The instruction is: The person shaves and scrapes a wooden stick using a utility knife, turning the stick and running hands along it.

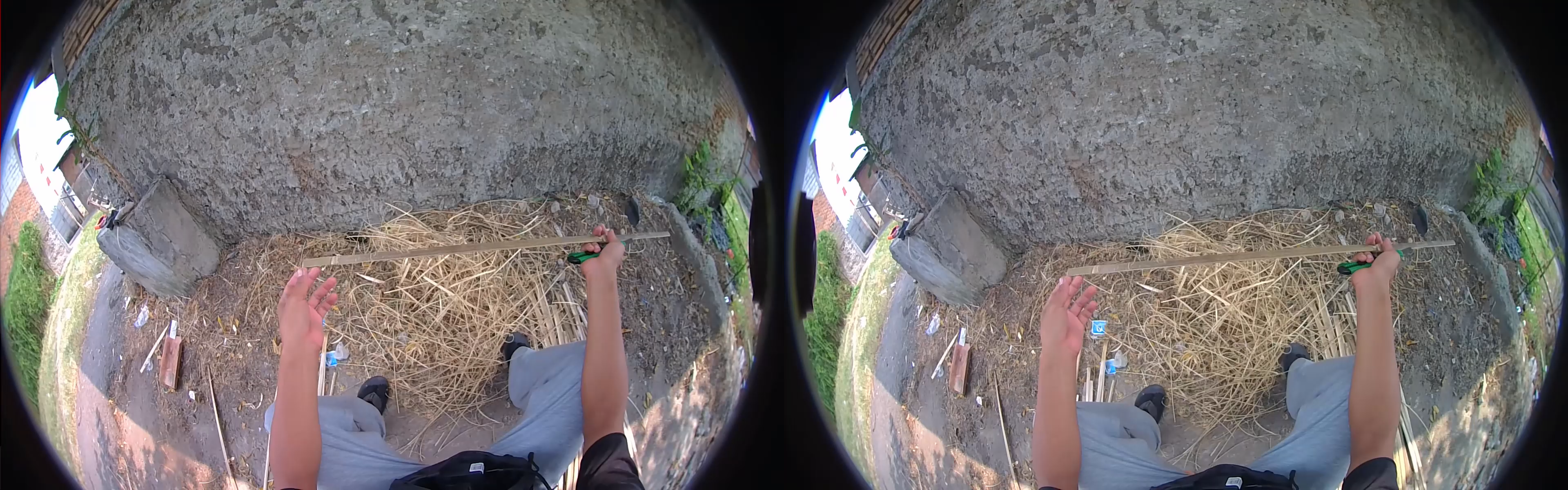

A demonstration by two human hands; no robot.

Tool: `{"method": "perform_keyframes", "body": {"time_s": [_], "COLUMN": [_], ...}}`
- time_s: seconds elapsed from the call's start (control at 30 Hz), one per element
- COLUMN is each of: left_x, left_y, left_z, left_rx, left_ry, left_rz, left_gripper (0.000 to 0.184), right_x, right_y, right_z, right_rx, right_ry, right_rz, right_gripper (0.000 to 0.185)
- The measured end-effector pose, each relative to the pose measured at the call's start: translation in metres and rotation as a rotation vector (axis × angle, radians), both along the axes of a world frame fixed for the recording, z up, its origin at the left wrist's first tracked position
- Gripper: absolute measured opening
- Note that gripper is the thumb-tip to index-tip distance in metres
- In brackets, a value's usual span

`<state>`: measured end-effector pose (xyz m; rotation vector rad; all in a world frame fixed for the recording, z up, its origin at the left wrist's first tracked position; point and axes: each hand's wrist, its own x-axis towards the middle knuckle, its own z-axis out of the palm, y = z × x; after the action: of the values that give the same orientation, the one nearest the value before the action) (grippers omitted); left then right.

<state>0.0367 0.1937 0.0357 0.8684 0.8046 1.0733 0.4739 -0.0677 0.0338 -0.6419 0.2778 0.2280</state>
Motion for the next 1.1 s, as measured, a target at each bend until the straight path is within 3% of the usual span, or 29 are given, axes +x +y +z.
{"method": "perform_keyframes", "body": {"time_s": [0.3,0.4,0.6,0.77,0.9,0.97,1.1], "left_x": [-0.001,-0.001,-0.008,-0.013,0.011,0.021,0.068], "left_y": [0.012,0.014,0.025,0.034,-0.004,-0.014,-0.061], "left_z": [-0.012,-0.019,-0.017,-0.026,-0.002,-0.015,-0.031], "left_rx": [-0.190,-0.087,-0.042,-0.082,-0.112,-0.026,0.275], "left_ry": [-0.035,-0.135,-0.221,-0.359,-0.265,-0.096,0.173], "left_rz": [0.074,0.145,0.188,0.152,0.151,-0.173,-0.547], "left_gripper": [0.036,0.031,0.031,0.040,0.050,0.054,0.065], "right_x": [0.006,0.006,-0.006,-0.001,-0.018,-0.026,-0.080], "right_y": [-0.001,-0.004,0.003,0.011,0.025,0.035,0.060], "right_z": [-0.007,-0.006,0.000,-0.013,-0.014,-0.022,-0.019], "right_rx": [0.015,0.054,-0.124,0.002,0.043,0.038,0.003], "right_ry": [-0.067,-0.096,-0.149,-0.086,0.014,0.019,0.084], "right_rz": [0.039,0.079,0.209,0.280,0.203,0.179,0.259], "right_gripper": [0.031,0.033,0.020,0.016,0.016,0.017,0.018]}}
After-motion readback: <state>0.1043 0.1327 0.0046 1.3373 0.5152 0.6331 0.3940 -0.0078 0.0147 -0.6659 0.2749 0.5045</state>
